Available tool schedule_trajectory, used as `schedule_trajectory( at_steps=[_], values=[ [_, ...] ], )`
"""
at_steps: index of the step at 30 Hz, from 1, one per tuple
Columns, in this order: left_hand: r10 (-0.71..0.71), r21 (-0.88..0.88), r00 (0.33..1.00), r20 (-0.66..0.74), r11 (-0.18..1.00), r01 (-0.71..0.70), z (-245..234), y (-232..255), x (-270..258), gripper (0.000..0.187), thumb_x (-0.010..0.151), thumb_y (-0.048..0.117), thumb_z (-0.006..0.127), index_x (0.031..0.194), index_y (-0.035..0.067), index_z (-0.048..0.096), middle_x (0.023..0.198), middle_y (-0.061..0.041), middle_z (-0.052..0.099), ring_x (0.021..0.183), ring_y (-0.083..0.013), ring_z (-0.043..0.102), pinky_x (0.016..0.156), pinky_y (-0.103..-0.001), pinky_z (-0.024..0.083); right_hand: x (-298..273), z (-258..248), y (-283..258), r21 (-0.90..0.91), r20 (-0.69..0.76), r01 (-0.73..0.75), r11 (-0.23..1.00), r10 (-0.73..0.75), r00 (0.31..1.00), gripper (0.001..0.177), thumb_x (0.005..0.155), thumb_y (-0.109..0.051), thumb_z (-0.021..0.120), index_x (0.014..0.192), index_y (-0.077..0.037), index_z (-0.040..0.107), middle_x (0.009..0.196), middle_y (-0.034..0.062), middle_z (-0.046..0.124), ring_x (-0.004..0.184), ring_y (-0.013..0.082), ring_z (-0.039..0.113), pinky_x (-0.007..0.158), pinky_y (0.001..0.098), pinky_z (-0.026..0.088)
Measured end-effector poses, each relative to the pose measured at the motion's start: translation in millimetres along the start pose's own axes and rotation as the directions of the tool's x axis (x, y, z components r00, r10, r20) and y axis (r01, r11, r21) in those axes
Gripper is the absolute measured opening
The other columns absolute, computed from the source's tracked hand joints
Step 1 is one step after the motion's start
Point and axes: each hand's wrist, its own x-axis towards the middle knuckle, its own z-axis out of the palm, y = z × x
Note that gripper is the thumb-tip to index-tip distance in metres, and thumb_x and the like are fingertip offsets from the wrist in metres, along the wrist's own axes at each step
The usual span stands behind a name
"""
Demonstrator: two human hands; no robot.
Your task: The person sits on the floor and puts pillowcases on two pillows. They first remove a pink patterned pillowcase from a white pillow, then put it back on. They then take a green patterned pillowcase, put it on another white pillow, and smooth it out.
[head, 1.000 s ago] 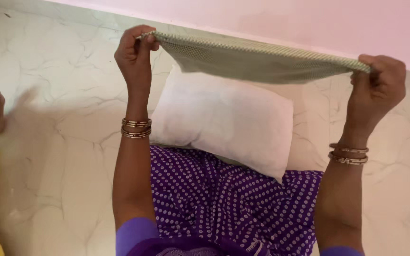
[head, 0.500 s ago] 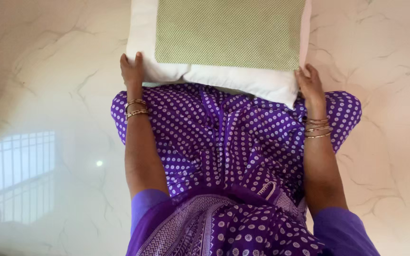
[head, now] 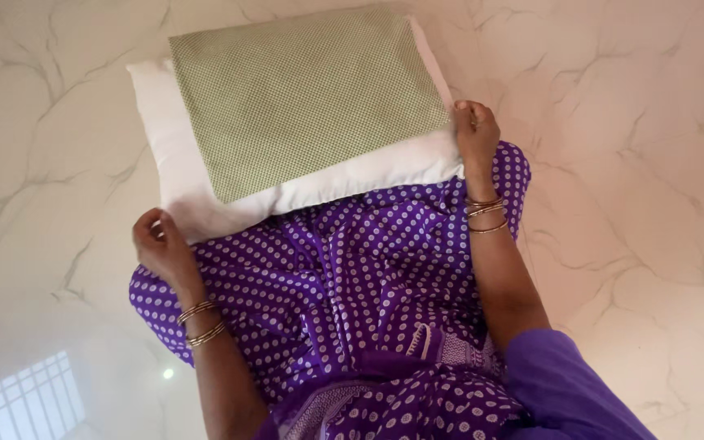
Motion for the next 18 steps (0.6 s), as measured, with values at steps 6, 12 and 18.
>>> schedule_trajectory(
  at_steps=[6, 12, 18],
  values=[
    [-0.336, -0.065, 0.828, 0.448, 0.912, 0.406, 74.7, 21.0, -22.3, 0.044, 0.098, 0.054, 0.052, 0.100, 0.013, 0.067, 0.071, -0.001, 0.066, 0.056, -0.0112, 0.054, 0.051, -0.029, 0.047, -10.7, 10.9, -14.1, 0.244, 0.176, -0.232, 0.942, 0.192, 0.965, 0.040, 0.106, -0.041, 0.064, 0.111, -0.002, 0.069, 0.104, 0.0046, 0.069, 0.094, 0.0122, 0.061, 0.084, 0.0276, 0.051],
    [-0.315, 0.097, 0.890, 0.329, 0.949, 0.300, 95.9, 32.0, -14.2, 0.052, 0.093, 0.053, 0.070, 0.078, 0.005, 0.058, 0.059, 0.000, 0.052, 0.051, -0.0096, 0.042, 0.044, -0.025, 0.033, -14.5, -1.8, -20.6, 0.282, 0.309, -0.160, 0.946, 0.069, 0.948, 0.031, 0.106, -0.027, 0.074, 0.099, 0.003, 0.069, 0.124, 0.0067, 0.065, 0.109, 0.0153, 0.062, 0.094, 0.0298, 0.050],
    [-0.248, -0.531, 0.856, 0.453, 0.696, 0.483, 42.7, 95.1, -9.0, 0.034, 0.100, 0.030, 0.070, 0.074, 0.013, 0.056, 0.058, 0.004, 0.050, 0.052, -0.0067, 0.037, 0.049, -0.022, 0.031, -0.7, -19.2, -57.0, 0.507, 0.382, -0.478, 0.717, 0.310, 0.871, 0.020, 0.110, -0.019, 0.072, 0.103, -0.001, 0.066, 0.090, 0.0086, 0.059, 0.076, 0.0133, 0.050, 0.072, 0.0280, 0.043]
  ],
)
